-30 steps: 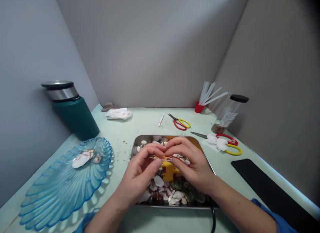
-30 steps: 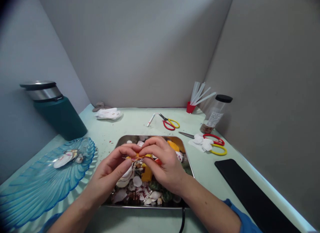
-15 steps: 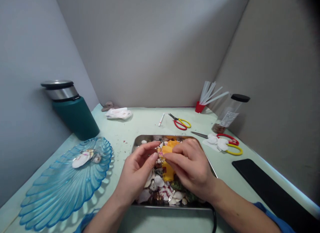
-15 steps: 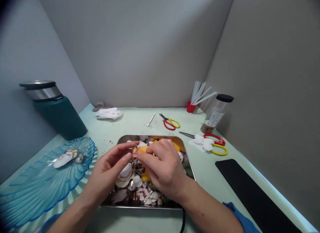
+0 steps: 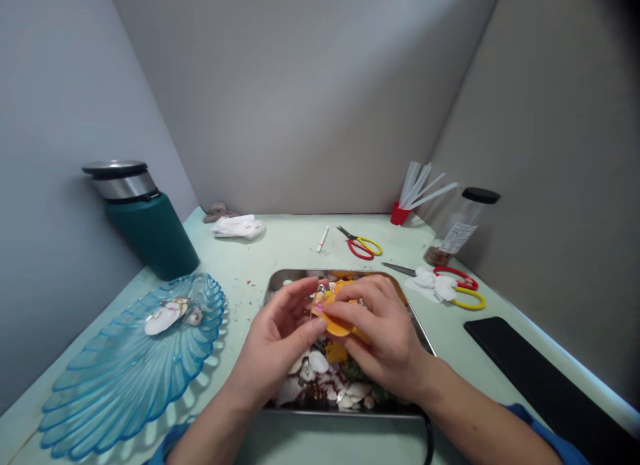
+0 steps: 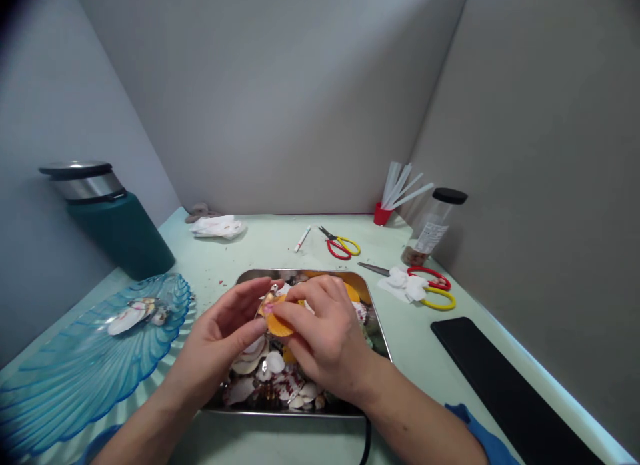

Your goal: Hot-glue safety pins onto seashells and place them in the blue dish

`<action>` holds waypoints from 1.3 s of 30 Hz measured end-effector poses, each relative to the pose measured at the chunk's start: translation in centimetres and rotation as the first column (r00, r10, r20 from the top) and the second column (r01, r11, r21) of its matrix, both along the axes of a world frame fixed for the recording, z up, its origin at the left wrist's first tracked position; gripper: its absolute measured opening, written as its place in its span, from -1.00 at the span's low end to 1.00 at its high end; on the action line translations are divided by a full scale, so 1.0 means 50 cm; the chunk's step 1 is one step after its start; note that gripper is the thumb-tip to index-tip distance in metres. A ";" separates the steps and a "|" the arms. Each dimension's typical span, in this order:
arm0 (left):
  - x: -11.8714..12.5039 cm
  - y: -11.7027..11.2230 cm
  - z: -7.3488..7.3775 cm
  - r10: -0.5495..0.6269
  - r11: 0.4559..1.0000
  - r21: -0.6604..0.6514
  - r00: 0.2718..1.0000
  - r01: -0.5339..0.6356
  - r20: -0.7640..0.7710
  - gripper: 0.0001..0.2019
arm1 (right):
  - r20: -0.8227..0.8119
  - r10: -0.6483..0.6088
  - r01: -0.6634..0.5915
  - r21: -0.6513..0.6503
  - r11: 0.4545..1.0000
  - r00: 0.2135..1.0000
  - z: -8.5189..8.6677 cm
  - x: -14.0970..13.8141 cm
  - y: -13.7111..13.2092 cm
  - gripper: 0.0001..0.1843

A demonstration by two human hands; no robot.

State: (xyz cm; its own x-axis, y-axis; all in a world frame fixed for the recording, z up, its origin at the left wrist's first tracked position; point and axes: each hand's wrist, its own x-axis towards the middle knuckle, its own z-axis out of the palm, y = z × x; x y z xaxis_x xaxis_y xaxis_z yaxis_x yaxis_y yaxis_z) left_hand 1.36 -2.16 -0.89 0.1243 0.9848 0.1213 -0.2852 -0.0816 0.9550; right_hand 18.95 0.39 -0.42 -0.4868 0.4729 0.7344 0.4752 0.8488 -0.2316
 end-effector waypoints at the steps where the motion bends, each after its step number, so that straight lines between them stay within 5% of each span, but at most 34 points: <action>1: 0.000 0.000 0.001 -0.002 1.000 -0.003 1.000 0.002 0.011 -0.60 | -0.007 -0.002 0.002 0.004 1.000 1.000 -0.001 0.000 0.001 -0.72; 10: 0.000 0.004 -0.005 0.070 0.997 -0.036 0.997 -0.071 -0.025 -0.63 | 0.027 0.042 -0.044 0.054 0.998 0.999 -0.011 0.000 0.002 -0.80; 18: 0.002 0.014 -0.007 0.246 0.969 0.014 0.960 -0.247 -0.136 -0.80 | 0.074 0.123 -0.118 -0.064 0.991 0.990 -0.002 -0.003 0.001 -0.87; 26: 0.007 0.002 -0.014 0.186 0.978 0.144 0.943 -0.151 -0.275 -0.74 | -0.124 0.031 -0.056 -0.199 0.978 0.992 -0.019 -0.002 0.016 -0.79; 34: 0.009 0.008 -0.005 0.083 0.990 -0.108 0.990 -0.096 -0.115 -0.80 | -0.170 0.040 -0.079 -0.230 0.970 0.985 -0.020 -0.003 0.018 -0.87; 39: 0.009 0.006 -0.006 0.075 0.987 -0.136 0.992 -0.089 -0.106 -0.81 | -0.173 0.033 -0.072 -0.228 0.971 0.984 -0.019 -0.002 0.014 -0.89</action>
State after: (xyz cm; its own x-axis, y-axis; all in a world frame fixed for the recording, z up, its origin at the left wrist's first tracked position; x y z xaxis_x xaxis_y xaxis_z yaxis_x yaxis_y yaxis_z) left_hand 1.81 -1.88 -1.18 0.0473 0.9985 -0.0281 -0.1857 0.0364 0.9819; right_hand 18.83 1.09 -1.39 -0.3953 0.6173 0.6802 0.3690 0.7848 -0.4979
